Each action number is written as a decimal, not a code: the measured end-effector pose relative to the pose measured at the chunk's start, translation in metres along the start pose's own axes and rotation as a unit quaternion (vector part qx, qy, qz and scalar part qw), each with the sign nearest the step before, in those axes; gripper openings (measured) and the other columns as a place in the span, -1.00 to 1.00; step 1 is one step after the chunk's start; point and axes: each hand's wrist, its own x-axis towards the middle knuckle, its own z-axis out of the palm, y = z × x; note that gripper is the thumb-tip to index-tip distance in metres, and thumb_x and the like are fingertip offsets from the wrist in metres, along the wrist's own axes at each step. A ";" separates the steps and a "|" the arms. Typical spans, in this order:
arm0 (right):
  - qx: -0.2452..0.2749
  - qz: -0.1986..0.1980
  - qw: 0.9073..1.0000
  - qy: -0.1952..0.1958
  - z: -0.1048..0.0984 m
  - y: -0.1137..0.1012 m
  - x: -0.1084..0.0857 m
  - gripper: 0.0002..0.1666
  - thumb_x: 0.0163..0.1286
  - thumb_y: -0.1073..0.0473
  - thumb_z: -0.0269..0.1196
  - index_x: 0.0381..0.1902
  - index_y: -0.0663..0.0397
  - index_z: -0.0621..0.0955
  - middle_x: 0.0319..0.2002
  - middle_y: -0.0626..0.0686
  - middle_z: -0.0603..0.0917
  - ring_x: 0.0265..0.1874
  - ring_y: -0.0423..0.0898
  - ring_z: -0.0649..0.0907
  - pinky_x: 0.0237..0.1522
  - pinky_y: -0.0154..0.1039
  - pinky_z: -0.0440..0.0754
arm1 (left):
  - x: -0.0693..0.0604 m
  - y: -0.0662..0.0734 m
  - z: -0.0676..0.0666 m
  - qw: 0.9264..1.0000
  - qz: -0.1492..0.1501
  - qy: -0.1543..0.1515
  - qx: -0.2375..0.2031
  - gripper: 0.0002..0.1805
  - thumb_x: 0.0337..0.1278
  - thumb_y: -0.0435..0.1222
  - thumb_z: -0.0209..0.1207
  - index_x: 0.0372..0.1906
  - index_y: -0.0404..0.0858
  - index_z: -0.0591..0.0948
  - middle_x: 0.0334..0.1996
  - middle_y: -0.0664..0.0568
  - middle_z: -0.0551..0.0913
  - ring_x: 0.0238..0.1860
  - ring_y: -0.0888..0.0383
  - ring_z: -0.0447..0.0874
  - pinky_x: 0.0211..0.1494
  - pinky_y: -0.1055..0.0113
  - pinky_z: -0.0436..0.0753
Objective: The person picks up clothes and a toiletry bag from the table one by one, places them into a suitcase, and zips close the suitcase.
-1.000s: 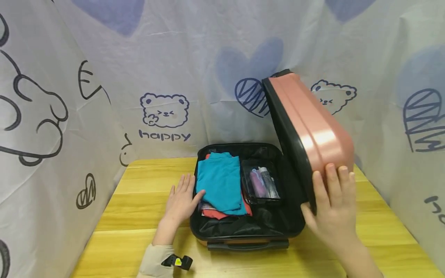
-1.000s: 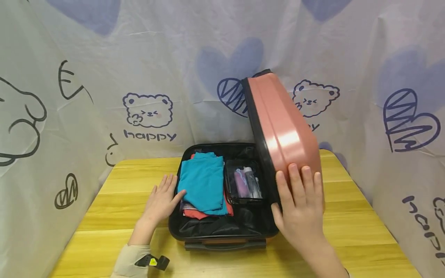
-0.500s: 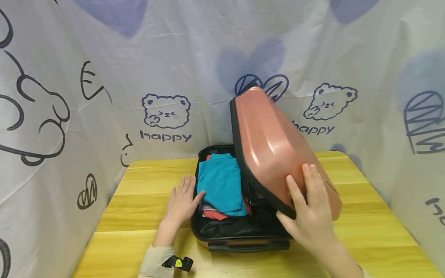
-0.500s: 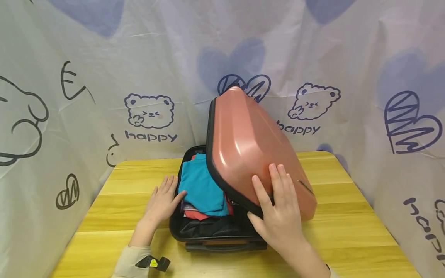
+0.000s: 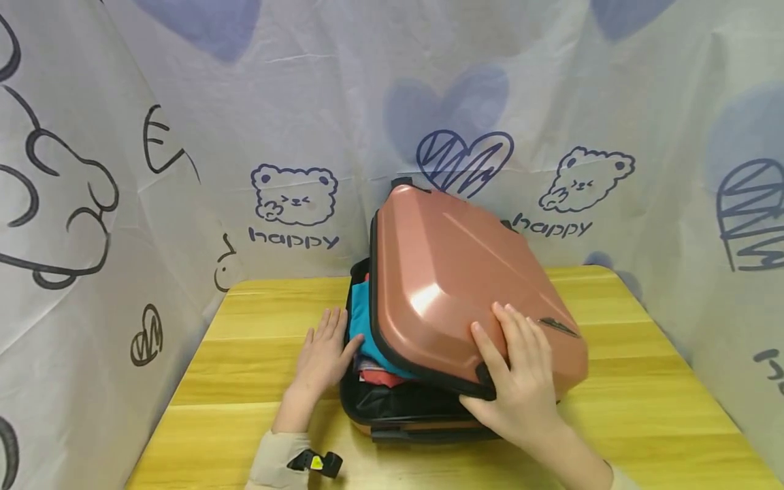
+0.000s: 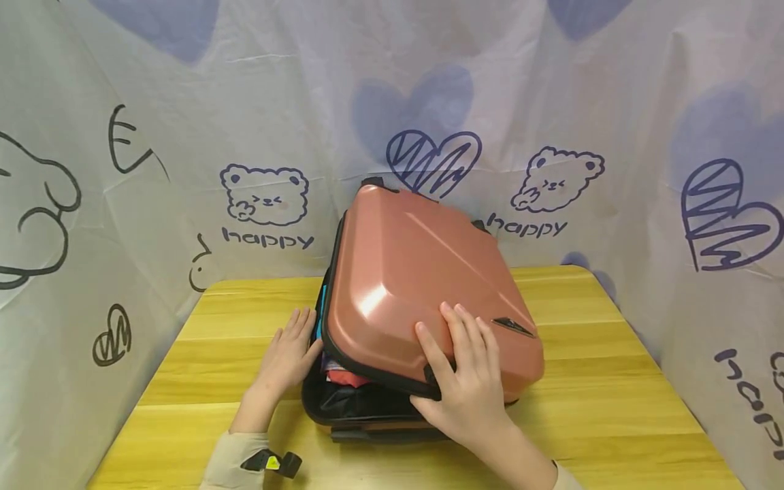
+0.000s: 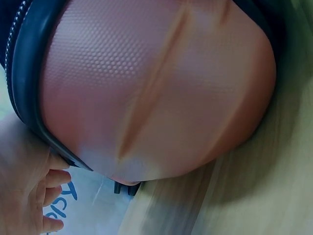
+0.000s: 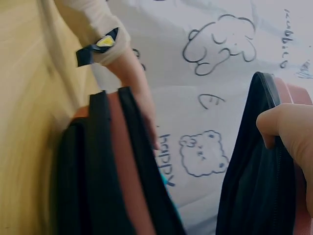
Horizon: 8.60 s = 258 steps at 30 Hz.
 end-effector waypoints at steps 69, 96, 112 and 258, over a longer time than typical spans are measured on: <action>0.109 0.188 0.947 -0.237 -0.028 0.088 -0.044 -0.06 0.33 -0.19 0.21 0.53 0.01 0.15 0.52 0.19 0.15 0.52 0.22 0.06 0.50 0.21 -0.06 | -0.028 -0.008 -0.050 0.977 0.212 0.037 0.013 -0.20 0.36 0.09 -0.01 0.54 -0.16 0.08 0.55 -0.02 0.09 0.56 -0.09 0.02 0.55 -0.12 0.00; 0.318 0.327 0.821 -0.344 -0.033 0.104 -0.079 0.55 -0.17 0.21 0.59 0.57 -0.34 -0.18 0.57 0.19 -0.08 0.47 -0.29 0.03 0.23 0.56 0.07 | -0.042 -0.018 -0.031 0.958 0.246 -0.032 -0.147 0.40 -0.32 0.61 -0.02 0.58 -0.09 -0.19 0.54 -0.29 -0.08 0.52 -0.31 -0.02 0.40 -0.36 0.13; 0.280 0.333 0.840 -0.325 -0.023 0.089 -0.077 0.56 -0.16 0.06 0.61 0.57 -0.33 -0.20 0.57 0.20 -0.09 0.46 0.41 0.06 0.27 0.54 0.06 | -0.034 -0.032 -0.032 0.937 0.226 -0.076 -0.254 0.38 -0.29 0.25 0.43 0.57 0.07 -0.22 0.59 0.01 -0.20 0.55 -0.27 -0.14 0.39 -0.40 0.08; 0.082 0.005 0.965 -0.250 -0.066 0.072 -0.110 -0.66 0.55 -0.02 -0.03 -0.25 -0.13 0.67 -0.27 -0.23 0.64 -0.22 -0.24 0.51 -0.19 -0.39 0.29 | -0.068 0.113 -0.012 0.869 0.379 0.268 0.174 0.16 -0.51 0.26 0.50 0.42 -0.02 0.36 0.37 -0.03 0.43 0.39 -0.03 0.37 0.38 -0.06 0.33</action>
